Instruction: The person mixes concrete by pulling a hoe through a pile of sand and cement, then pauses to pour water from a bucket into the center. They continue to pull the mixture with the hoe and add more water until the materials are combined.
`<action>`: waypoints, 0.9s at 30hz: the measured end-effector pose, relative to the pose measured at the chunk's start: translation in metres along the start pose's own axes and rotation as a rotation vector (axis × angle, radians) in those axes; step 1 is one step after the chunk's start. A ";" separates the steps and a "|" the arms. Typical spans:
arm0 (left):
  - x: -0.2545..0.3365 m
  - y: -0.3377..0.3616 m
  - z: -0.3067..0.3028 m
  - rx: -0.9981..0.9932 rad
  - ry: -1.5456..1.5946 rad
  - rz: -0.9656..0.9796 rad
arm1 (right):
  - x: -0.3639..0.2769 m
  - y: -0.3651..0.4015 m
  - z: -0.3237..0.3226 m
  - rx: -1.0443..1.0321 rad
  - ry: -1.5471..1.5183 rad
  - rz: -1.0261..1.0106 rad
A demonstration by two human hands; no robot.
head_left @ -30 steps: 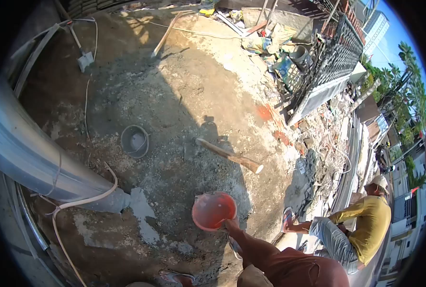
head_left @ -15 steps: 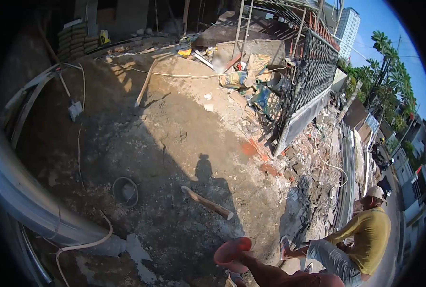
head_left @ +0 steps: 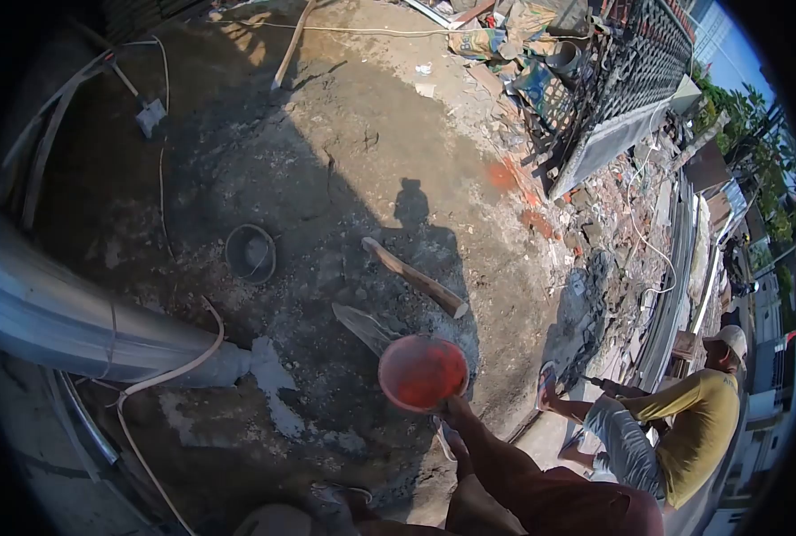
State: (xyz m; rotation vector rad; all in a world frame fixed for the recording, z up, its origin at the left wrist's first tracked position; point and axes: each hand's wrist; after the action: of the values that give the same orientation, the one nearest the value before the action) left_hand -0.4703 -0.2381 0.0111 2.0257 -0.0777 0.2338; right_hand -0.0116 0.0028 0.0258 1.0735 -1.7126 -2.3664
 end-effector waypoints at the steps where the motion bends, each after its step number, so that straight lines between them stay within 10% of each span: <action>1: -0.014 -0.005 0.007 0.056 0.112 -0.034 | 0.014 0.006 -0.019 -0.014 0.425 -0.293; 2: -0.023 -0.005 0.005 0.116 0.227 -0.062 | 0.022 -0.012 -0.043 -0.059 0.070 0.003; 3: -0.027 -0.002 -0.006 0.179 0.342 -0.084 | 0.065 -0.037 -0.081 -0.193 0.711 -0.723; 5: -0.016 0.004 -0.028 -0.127 -0.130 0.123 | -0.010 0.037 -0.022 0.168 -0.008 0.134; 7: 0.039 0.047 -0.083 0.272 0.435 -0.232 | -0.022 0.031 -0.026 0.298 0.090 0.166; 13: 0.080 0.060 -0.133 0.055 0.555 -0.494 | -0.054 -0.040 -0.041 0.326 0.476 0.017; 27: 0.098 0.056 -0.153 0.025 0.460 -0.493 | -0.041 -0.009 -0.094 0.453 -0.014 0.100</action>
State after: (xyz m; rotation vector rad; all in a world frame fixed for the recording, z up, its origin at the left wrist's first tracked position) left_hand -0.4029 -0.1227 0.1463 1.9000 0.7048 0.3778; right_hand 0.0738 -0.0543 0.0244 0.9809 -2.3152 -1.9784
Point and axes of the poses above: each hand's wrist, its own y-axis away from the middle knuckle, its own z-axis out of the palm, x = y × z, and after that the axes turned 13 degrees about y, right-handed
